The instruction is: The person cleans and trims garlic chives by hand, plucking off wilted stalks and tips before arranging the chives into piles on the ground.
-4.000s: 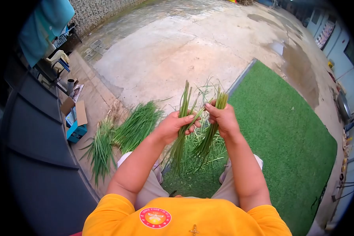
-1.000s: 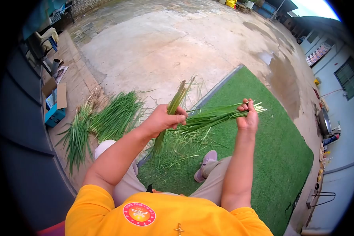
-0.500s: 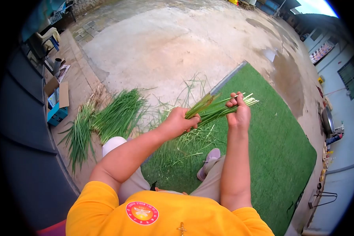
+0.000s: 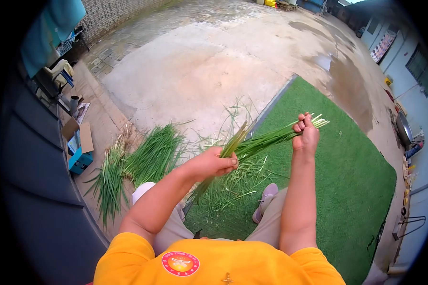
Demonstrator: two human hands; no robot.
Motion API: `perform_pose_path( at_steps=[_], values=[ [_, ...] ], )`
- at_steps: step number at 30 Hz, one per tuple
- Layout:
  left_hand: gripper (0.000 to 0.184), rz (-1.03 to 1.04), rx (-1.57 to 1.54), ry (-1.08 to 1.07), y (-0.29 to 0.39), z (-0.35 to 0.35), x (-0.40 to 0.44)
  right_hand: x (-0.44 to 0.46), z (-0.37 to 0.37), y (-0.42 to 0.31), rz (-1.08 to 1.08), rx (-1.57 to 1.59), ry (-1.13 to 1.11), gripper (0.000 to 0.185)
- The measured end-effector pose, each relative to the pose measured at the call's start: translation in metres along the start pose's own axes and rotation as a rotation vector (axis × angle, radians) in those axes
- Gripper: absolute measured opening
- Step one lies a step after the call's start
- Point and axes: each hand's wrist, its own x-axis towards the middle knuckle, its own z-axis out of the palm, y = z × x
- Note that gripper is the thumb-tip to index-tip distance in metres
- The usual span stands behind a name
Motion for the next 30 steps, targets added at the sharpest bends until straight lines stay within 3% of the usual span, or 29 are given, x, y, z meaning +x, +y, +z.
perform_pose_path(
  at_steps=[3, 6, 12, 16, 19, 26, 30],
  values=[
    [0.017, 0.138, -0.322, 0.091, 0.006, -0.025, -0.010, -0.005, 0.007, -0.006, 0.026, -0.166, 0.107, 0.013],
    [0.020, 0.197, -0.472, 0.105, 0.008, -0.040, -0.018, -0.019, 0.023, 0.003, 0.068, -0.256, 0.004, 0.011],
    [0.025, 0.178, -0.441, -0.017, 0.008, -0.033, -0.018, -0.061, 0.052, 0.033, 0.241, -0.307, -0.292, 0.019],
    [0.023, 0.082, -0.283, 0.079, -0.004, -0.018, -0.005, -0.091, 0.068, 0.048, 0.357, -0.449, -0.441, 0.021],
    [0.020, 0.023, -0.154, 0.114, -0.009, -0.011, 0.001, -0.086, 0.059, 0.064, 0.347, -0.483, -0.396, 0.017],
    [0.021, 0.128, -0.305, 0.144, 0.001, -0.026, -0.005, -0.060, 0.050, 0.044, 0.374, -0.357, -0.253, 0.012],
    [0.014, 0.126, -0.212, 0.308, 0.008, -0.035, -0.010, -0.045, 0.040, 0.028, 0.307, -0.316, -0.151, 0.012]
  ],
)
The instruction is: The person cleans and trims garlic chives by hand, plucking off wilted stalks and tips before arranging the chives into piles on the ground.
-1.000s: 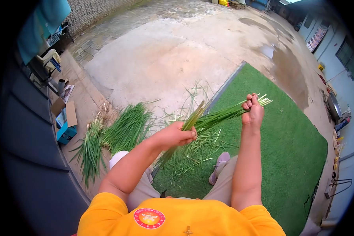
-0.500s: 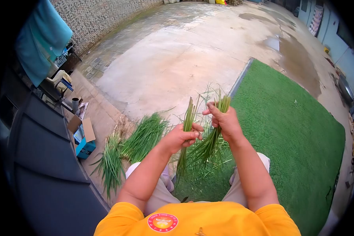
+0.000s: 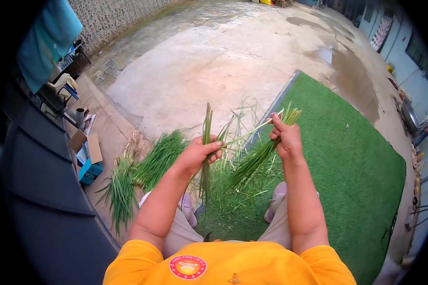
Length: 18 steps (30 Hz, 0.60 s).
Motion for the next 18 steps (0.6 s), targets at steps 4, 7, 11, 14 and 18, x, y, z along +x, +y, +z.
perform_pose_path(
  at_steps=[4, 7, 11, 14, 18],
  values=[
    [0.013, 0.053, 0.135, 0.112, 0.003, -0.021, 0.005, 0.011, -0.028, -0.014, -0.116, 0.067, 0.062, 0.012],
    [0.013, 0.113, 0.177, 0.233, 0.010, -0.046, 0.006, 0.015, -0.050, -0.032, -0.221, 0.122, 0.198, 0.013],
    [0.012, 0.154, 0.196, 0.323, 0.022, -0.082, 0.001, 0.018, -0.078, -0.045, -0.258, 0.166, 0.270, 0.014],
    [0.011, 0.175, 0.260, 0.437, 0.021, -0.109, -0.007, 0.016, -0.100, -0.054, -0.283, 0.224, 0.312, 0.012],
    [0.012, 0.220, 0.374, 0.633, 0.021, -0.139, -0.014, 0.014, -0.124, -0.065, -0.321, 0.258, 0.323, 0.010]
  ],
)
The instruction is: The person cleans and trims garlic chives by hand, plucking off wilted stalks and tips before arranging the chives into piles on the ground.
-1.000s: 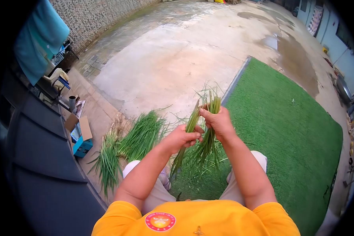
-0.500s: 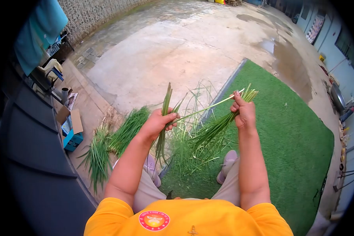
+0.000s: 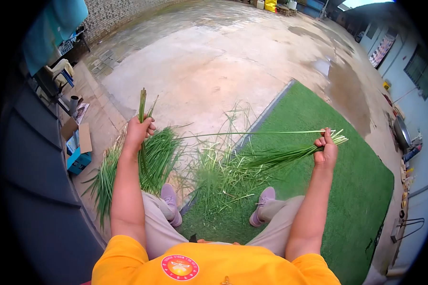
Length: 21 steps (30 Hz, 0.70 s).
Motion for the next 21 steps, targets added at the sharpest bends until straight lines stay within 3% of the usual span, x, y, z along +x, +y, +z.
perform_pose_path(
  at_steps=[3, 9, 11, 13, 17, 21],
  values=[
    [0.014, 0.042, -0.066, 0.166, -0.015, -0.018, 0.012, -0.006, -0.001, -0.002, 0.010, -0.099, -0.033, 0.012],
    [0.017, -0.070, -0.399, -0.261, 0.015, 0.022, -0.012, -0.033, 0.036, 0.032, 0.140, -0.412, -0.156, 0.034],
    [0.018, -0.078, -0.421, -0.368, 0.025, 0.048, -0.026, -0.043, 0.052, 0.044, 0.104, -0.431, -0.173, 0.032],
    [0.018, -0.104, -0.467, -0.507, 0.032, 0.076, -0.044, -0.058, 0.068, 0.056, 0.173, -0.436, -0.330, 0.033],
    [0.018, -0.157, -0.422, -0.673, 0.041, 0.120, -0.074, -0.098, 0.098, 0.081, 0.426, -0.498, -0.648, 0.032],
    [0.016, -0.175, -0.354, -0.764, 0.035, 0.140, -0.081, -0.123, 0.106, 0.097, 0.463, -0.540, -0.685, 0.020]
  ],
)
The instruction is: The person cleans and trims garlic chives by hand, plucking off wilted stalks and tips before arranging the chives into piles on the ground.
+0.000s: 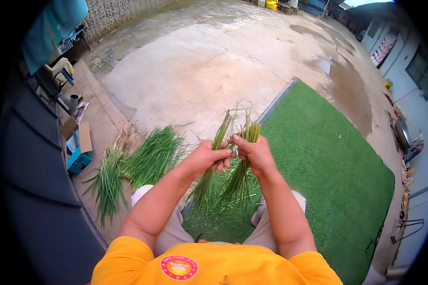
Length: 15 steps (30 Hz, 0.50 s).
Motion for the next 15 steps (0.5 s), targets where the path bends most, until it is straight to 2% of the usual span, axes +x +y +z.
perform_pose_path(
  at_steps=[8, 11, 15],
  values=[
    [0.013, -0.079, 0.017, -0.004, 0.004, -0.003, 0.002, 0.005, -0.003, 0.013, -0.046, 0.305, 0.196, 0.009],
    [0.011, -0.116, -0.019, -0.011, 0.002, -0.005, 0.002, 0.006, -0.004, 0.017, -0.094, 0.433, 0.258, 0.010],
    [0.011, -0.150, -0.061, -0.033, -0.001, -0.011, 0.000, 0.020, -0.042, 0.006, -0.178, 0.485, 0.353, 0.013]
  ],
)
